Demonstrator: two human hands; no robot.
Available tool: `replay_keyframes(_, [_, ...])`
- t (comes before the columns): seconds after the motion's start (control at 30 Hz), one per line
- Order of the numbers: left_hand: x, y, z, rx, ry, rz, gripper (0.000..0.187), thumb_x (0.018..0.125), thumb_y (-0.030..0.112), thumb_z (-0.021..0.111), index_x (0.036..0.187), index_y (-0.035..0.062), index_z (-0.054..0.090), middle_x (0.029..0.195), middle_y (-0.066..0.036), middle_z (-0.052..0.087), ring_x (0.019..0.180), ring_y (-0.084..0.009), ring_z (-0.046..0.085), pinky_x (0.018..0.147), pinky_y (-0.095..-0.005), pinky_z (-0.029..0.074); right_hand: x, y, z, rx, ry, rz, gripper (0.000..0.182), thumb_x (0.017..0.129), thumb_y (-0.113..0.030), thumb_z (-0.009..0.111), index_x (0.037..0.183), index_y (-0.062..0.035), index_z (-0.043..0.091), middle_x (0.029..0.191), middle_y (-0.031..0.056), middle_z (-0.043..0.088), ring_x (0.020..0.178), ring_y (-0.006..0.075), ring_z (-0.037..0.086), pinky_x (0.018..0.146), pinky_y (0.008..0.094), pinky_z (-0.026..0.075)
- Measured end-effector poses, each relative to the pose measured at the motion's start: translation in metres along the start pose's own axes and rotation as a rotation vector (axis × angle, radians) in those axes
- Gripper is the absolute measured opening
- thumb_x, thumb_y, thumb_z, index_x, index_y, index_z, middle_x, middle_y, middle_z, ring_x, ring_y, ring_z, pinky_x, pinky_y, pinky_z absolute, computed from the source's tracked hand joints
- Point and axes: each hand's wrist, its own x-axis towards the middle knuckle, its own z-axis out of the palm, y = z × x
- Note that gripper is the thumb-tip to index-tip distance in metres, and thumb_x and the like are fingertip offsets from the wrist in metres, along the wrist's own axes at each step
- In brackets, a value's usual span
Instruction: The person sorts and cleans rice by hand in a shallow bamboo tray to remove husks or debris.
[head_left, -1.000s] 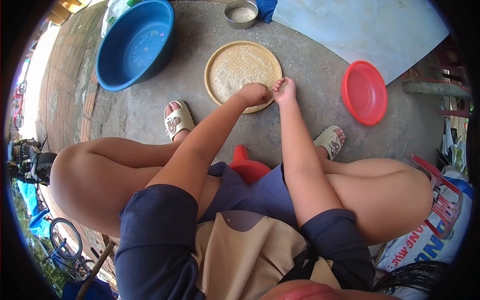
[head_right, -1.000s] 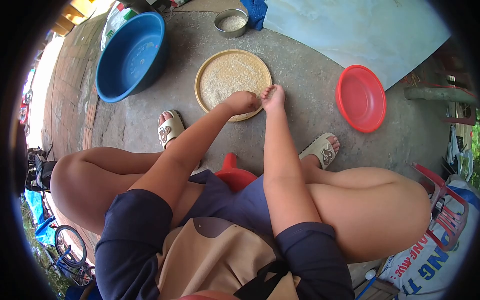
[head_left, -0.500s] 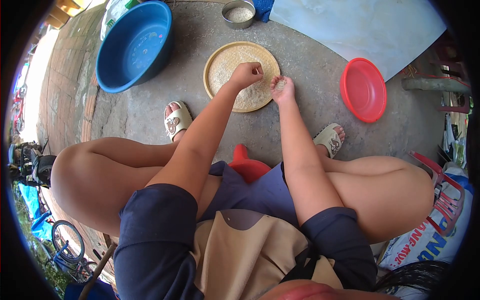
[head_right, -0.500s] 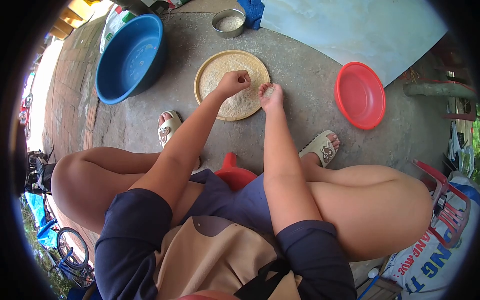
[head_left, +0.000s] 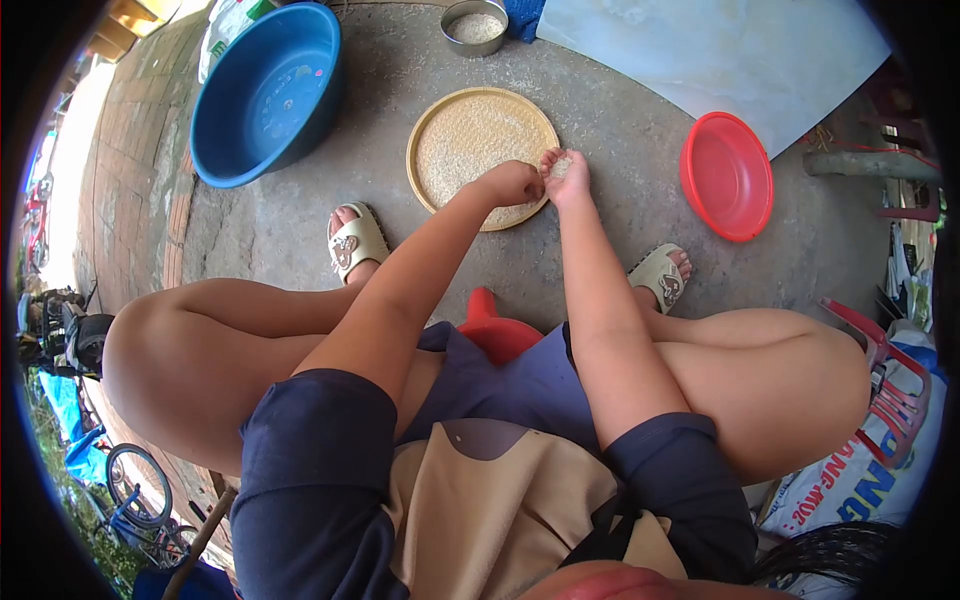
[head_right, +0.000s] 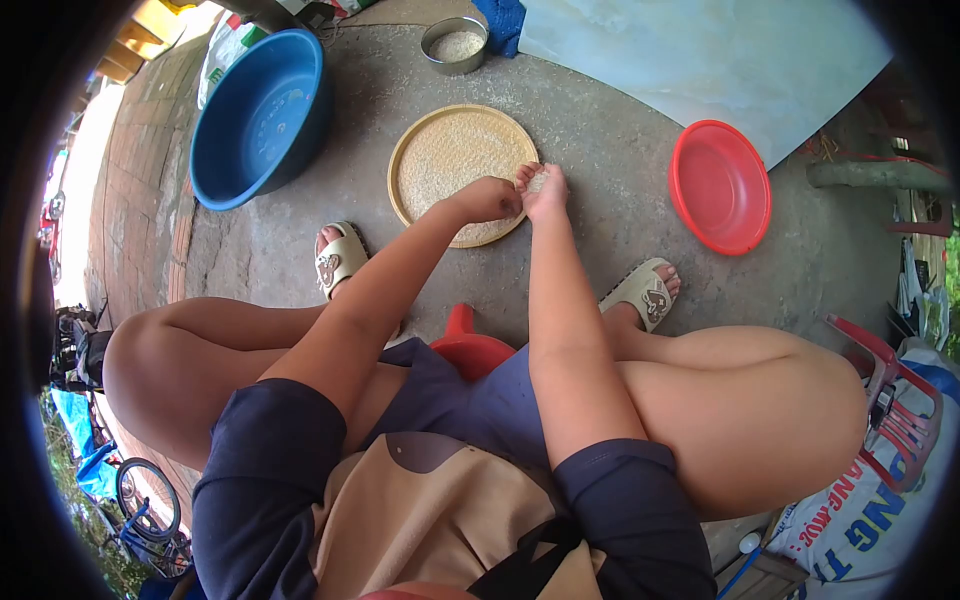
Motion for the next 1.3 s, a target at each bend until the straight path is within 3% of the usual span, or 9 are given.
replay_keyframes(0.4, [-0.009,0.003,0.013,0.184,0.096,0.111,0.007,0.066,0.01,0.063,0.071,0.0074,0.058,0.072,-0.01,0.059,0.068,-0.0307,0.059,0.064,-0.0403,0.047,0.0,0.001,-0.003,-0.018,-0.001,0.0,0.029,0.088,-0.03,0.038,0.081,-0.007,0.053,0.078,0.0072,0.06,0.069,0.019,0.059,0.063,0.0281,0.046])
replay_keyframes(0.5, [-0.009,0.005,0.01,0.113,0.129,0.006,0.007,0.067,0.011,0.064,0.069,0.0062,0.06,0.068,-0.01,0.061,0.065,-0.0293,0.06,0.063,-0.0378,0.048,0.001,0.001,-0.004,0.003,-0.006,0.006,0.029,0.088,-0.03,0.038,0.082,-0.0062,0.053,0.079,0.0078,0.06,0.072,0.0193,0.059,0.065,0.0286,0.047])
replay_keyframes(0.57, [-0.009,0.002,0.003,0.008,0.358,-0.045,0.009,0.067,0.012,0.067,0.069,0.0046,0.063,0.067,-0.011,0.063,0.063,-0.0262,0.061,0.062,-0.0349,0.049,0.0,0.001,-0.002,0.016,-0.008,0.006,0.03,0.088,-0.03,0.038,0.082,-0.0057,0.054,0.08,0.0083,0.061,0.074,0.0197,0.059,0.067,0.0291,0.047])
replay_keyframes(0.6, [-0.011,0.014,-0.013,-0.075,0.33,-0.184,0.011,0.069,0.013,0.069,0.076,0.0038,0.066,0.072,-0.01,0.065,0.066,-0.0211,0.064,0.063,-0.0313,0.05,-0.001,0.002,-0.001,0.005,-0.004,-0.006,0.031,0.089,-0.03,0.037,0.084,-0.0043,0.054,0.082,0.0095,0.06,0.076,0.021,0.059,0.069,0.0307,0.048])
replay_keyframes(0.83, [0.004,0.034,-0.054,-0.24,0.518,-0.134,0.012,0.073,0.009,0.07,0.083,0.0021,0.067,0.075,-0.009,0.067,0.069,-0.0163,0.066,0.067,-0.0277,0.052,-0.007,-0.002,0.006,-0.055,-0.09,0.02,0.031,0.09,-0.024,0.037,0.094,0.0021,0.052,0.093,0.0135,0.058,0.085,0.0256,0.06,0.078,0.0349,0.051])
replay_keyframes(0.9, [0.009,0.035,-0.049,-0.32,0.414,-0.119,0.015,0.072,0.007,0.069,0.086,0.0031,0.068,0.08,-0.009,0.066,0.073,-0.0186,0.065,0.068,-0.0294,0.052,-0.006,-0.002,0.009,-0.085,-0.028,0.017,0.028,0.09,-0.022,0.038,0.098,0.0027,0.05,0.092,0.0133,0.056,0.084,0.0254,0.059,0.073,0.0341,0.051])
replay_keyframes(1.0, [0.004,0.044,-0.047,0.099,0.371,0.023,0.021,0.069,0.005,0.066,0.09,0.006,0.068,0.086,-0.01,0.064,0.079,-0.024,0.064,0.072,-0.0337,0.051,-0.007,0.001,0.01,-0.153,-0.029,-0.001,0.026,0.091,-0.021,0.04,0.1,0.0024,0.047,0.091,0.0128,0.054,0.078,0.024,0.057,0.068,0.0342,0.051])
replay_keyframes(1.17, [-0.005,0.034,-0.07,0.264,0.271,-0.004,0.016,0.072,0.007,0.064,0.088,0.0075,0.068,0.086,-0.008,0.064,0.079,-0.025,0.063,0.07,-0.0341,0.051,-0.003,0.001,0.007,-0.043,0.02,0.105,0.023,0.088,-0.023,0.042,0.082,-0.0025,0.05,0.07,0.0097,0.052,0.058,0.0168,0.05,0.048,0.0288,0.042])
replay_keyframes(1.3, [-0.021,0.027,-0.06,0.293,-0.102,0.104,0.023,0.07,0.004,0.066,0.093,0.0095,0.067,0.094,-0.008,0.063,0.088,-0.0253,0.061,0.078,-0.037,0.049,0.001,0.003,0.003,-0.079,-0.022,0.089,0.024,0.085,-0.024,0.043,0.074,-0.0039,0.049,0.059,0.0073,0.048,0.047,0.0143,0.044,0.039,0.0263,0.034])
